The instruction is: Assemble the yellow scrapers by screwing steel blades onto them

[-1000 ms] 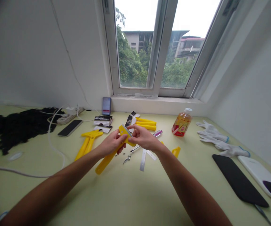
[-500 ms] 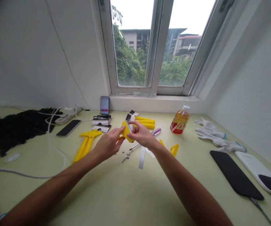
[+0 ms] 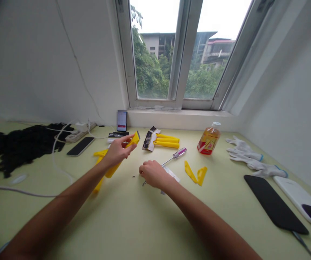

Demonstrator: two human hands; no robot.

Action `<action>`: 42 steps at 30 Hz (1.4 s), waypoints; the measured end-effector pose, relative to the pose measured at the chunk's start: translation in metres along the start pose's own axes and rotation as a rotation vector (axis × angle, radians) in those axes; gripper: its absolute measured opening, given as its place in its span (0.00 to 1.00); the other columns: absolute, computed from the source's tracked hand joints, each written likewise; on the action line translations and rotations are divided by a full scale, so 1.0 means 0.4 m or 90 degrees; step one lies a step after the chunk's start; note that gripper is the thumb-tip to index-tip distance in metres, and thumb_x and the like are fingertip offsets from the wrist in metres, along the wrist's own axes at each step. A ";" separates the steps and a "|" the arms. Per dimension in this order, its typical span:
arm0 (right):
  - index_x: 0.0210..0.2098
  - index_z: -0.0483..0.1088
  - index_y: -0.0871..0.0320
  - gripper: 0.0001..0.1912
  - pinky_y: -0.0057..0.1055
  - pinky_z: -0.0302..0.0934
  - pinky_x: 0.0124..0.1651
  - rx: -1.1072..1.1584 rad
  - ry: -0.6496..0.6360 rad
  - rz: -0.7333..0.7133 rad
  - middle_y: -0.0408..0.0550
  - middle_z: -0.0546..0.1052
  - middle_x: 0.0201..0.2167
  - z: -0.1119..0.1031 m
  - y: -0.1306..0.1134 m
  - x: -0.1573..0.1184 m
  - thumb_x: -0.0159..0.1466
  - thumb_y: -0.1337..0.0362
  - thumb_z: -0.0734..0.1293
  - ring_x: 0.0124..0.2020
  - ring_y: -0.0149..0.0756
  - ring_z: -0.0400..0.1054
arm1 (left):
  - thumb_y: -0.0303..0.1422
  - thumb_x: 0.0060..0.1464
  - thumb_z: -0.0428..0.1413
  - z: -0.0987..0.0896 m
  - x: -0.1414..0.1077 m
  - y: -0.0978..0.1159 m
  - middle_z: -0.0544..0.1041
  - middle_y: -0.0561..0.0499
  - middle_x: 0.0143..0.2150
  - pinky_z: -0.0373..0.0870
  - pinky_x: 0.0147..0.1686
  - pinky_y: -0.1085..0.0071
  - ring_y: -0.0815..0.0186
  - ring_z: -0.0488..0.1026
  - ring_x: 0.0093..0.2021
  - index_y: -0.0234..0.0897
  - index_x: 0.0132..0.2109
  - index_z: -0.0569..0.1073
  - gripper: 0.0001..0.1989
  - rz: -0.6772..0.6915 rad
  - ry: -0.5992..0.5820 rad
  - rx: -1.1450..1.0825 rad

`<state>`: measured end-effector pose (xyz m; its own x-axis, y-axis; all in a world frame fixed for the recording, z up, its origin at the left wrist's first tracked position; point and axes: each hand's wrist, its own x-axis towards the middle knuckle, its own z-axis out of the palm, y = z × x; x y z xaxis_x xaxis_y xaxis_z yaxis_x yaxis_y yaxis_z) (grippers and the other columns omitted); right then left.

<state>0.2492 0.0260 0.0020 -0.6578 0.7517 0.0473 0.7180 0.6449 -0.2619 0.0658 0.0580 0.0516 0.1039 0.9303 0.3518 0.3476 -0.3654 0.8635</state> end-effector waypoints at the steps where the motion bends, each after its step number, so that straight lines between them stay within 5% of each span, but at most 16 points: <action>1: 0.38 0.76 0.58 0.09 0.33 0.59 0.42 -0.017 -0.005 0.001 0.52 0.78 0.37 0.004 -0.003 0.001 0.65 0.68 0.63 0.39 0.39 0.72 | 0.41 0.49 0.63 0.003 0.000 -0.001 0.75 0.49 0.38 0.64 0.17 0.75 0.73 0.66 0.20 0.36 0.56 0.74 0.27 -0.022 -0.018 -0.049; 8: 0.39 0.74 0.61 0.10 0.33 0.59 0.40 -0.112 -0.020 0.008 0.55 0.78 0.37 0.010 -0.011 0.001 0.63 0.71 0.61 0.38 0.42 0.72 | 0.43 0.46 0.65 0.012 -0.005 0.008 0.69 0.55 0.28 0.60 0.16 0.77 0.76 0.64 0.19 0.33 0.40 0.74 0.19 -0.091 -0.123 -0.332; 16: 0.41 0.72 0.62 0.11 0.34 0.59 0.41 -0.172 -0.039 -0.008 0.56 0.77 0.39 -0.002 -0.013 -0.002 0.63 0.74 0.60 0.40 0.43 0.71 | 0.40 0.46 0.66 0.003 -0.003 0.027 0.68 0.56 0.25 0.58 0.16 0.80 0.77 0.64 0.19 0.33 0.35 0.70 0.17 -0.153 -0.125 -0.428; 30: 0.42 0.73 0.61 0.11 0.33 0.59 0.41 -0.187 -0.029 0.008 0.54 0.79 0.38 0.006 0.001 0.009 0.63 0.71 0.60 0.39 0.41 0.72 | 0.42 0.45 0.66 0.015 -0.006 0.011 0.68 0.56 0.27 0.60 0.15 0.78 0.76 0.64 0.19 0.33 0.37 0.73 0.19 -0.081 -0.124 -0.362; 42: 0.38 0.73 0.60 0.10 0.34 0.60 0.39 -0.172 -0.017 0.011 0.55 0.78 0.37 -0.002 -0.005 0.007 0.65 0.68 0.59 0.37 0.43 0.73 | 0.43 0.51 0.61 0.027 -0.008 -0.011 0.73 0.52 0.31 0.63 0.15 0.76 0.75 0.65 0.19 0.32 0.59 0.71 0.31 -0.031 -0.094 -0.135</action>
<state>0.2462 0.0270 0.0035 -0.6482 0.7613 0.0191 0.7614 0.6482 0.0049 0.0740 0.0570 0.0430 0.2318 0.9361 0.2644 0.1541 -0.3037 0.9402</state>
